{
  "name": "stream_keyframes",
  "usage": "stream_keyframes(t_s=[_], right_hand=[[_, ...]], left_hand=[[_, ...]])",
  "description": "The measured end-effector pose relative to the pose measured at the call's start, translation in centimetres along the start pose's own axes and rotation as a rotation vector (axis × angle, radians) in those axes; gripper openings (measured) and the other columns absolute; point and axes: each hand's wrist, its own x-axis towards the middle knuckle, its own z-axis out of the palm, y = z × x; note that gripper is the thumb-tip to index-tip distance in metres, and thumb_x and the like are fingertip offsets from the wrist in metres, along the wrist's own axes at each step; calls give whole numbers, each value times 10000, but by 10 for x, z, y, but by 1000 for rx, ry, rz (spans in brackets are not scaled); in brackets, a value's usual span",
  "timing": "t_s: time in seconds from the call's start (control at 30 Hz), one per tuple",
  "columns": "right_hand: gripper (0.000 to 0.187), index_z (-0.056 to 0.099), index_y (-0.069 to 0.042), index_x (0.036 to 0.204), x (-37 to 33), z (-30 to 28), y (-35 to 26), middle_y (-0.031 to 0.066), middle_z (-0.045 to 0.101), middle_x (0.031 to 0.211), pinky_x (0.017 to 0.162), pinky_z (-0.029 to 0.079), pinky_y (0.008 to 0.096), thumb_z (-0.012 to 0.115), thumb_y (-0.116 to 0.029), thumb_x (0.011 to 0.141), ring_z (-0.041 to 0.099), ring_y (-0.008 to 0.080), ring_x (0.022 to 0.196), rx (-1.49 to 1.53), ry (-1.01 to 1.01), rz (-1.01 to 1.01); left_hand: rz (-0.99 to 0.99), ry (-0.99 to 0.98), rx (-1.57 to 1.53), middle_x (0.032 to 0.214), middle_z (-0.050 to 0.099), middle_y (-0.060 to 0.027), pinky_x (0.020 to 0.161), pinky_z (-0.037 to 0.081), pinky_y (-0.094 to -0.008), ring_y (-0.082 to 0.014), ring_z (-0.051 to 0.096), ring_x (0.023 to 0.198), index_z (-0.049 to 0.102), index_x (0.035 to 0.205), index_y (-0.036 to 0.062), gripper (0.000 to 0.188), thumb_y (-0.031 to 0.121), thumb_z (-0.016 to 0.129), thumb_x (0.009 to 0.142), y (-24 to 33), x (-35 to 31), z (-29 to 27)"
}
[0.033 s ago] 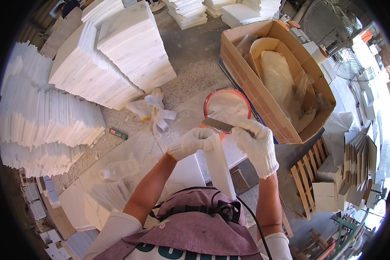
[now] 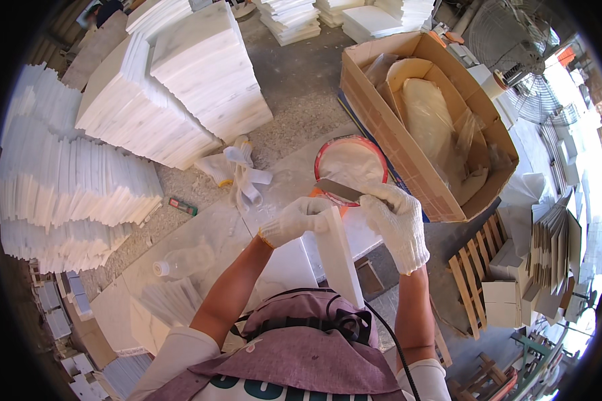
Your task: The person applies a white paste from a red-rimmed container onto the edges of white foam sheets using a small metal spatula. They handle each sheet individually, spread the paste along the edges, and place the treated sheets into a cardboard box.
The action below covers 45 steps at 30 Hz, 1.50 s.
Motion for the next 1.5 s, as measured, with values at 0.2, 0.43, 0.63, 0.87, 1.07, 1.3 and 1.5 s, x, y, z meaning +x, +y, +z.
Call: stream_keyframes(t_s=[0.2,0.43,0.63,0.87,1.07,1.3,1.5], right_hand=[[207,718,-42,1034,13,2,63,141,714,889,699,515,320,673,-138,857,675,219,744,-244,267,-123],[189,709,-137,1006,28,20,106,135,690,865,694,516,443,623,-198,849,656,348,783,-776,441,-335],[244,701,-145,1049,13,30,107,132,649,1059,681,524,402,689,-184,809,665,313,827,-839,329,-319],[240,667,-118,975,-58,6,137,77,634,997,654,520,307,775,-104,761,634,220,757,-508,651,-322],[380,634,-97,1116,-46,-14,163,92,593,1113,769,527,331,781,-202,783,646,199,909,-416,848,-5],[313,675,-163,1049,-11,-24,176,78,619,1021,781,516,364,763,-247,761,632,221,854,-501,760,31],[373,616,-55,1117,-30,-27,157,99,624,1090,837,503,324,742,-260,832,632,191,937,-513,698,-102]], left_hand=[[8,8,-14,945,647,30,796,466,-251,-74,584,879,673,1032,56,392,322,765,759,3,0,0],[2,-2,0,901,631,46,770,459,-243,-62,570,848,675,971,62,340,322,757,767,-9,2,-4],[-8,62,37,862,639,4,759,472,-260,-93,587,807,634,864,72,208,249,712,786,4,-6,3],[-1,48,-55,905,662,15,792,459,-252,-83,588,856,690,956,58,294,283,750,775,-11,-17,-7],[13,-9,-20,928,667,5,806,467,-268,-89,593,879,695,965,56,302,293,745,784,-26,-18,-13],[-72,59,37,944,665,22,812,464,-260,-83,589,891,701,1004,62,362,341,754,780,-28,-24,-11],[-52,31,36,939,659,33,779,459,-252,-76,578,868,701,1012,74,351,332,754,780,-45,-24,-19]])
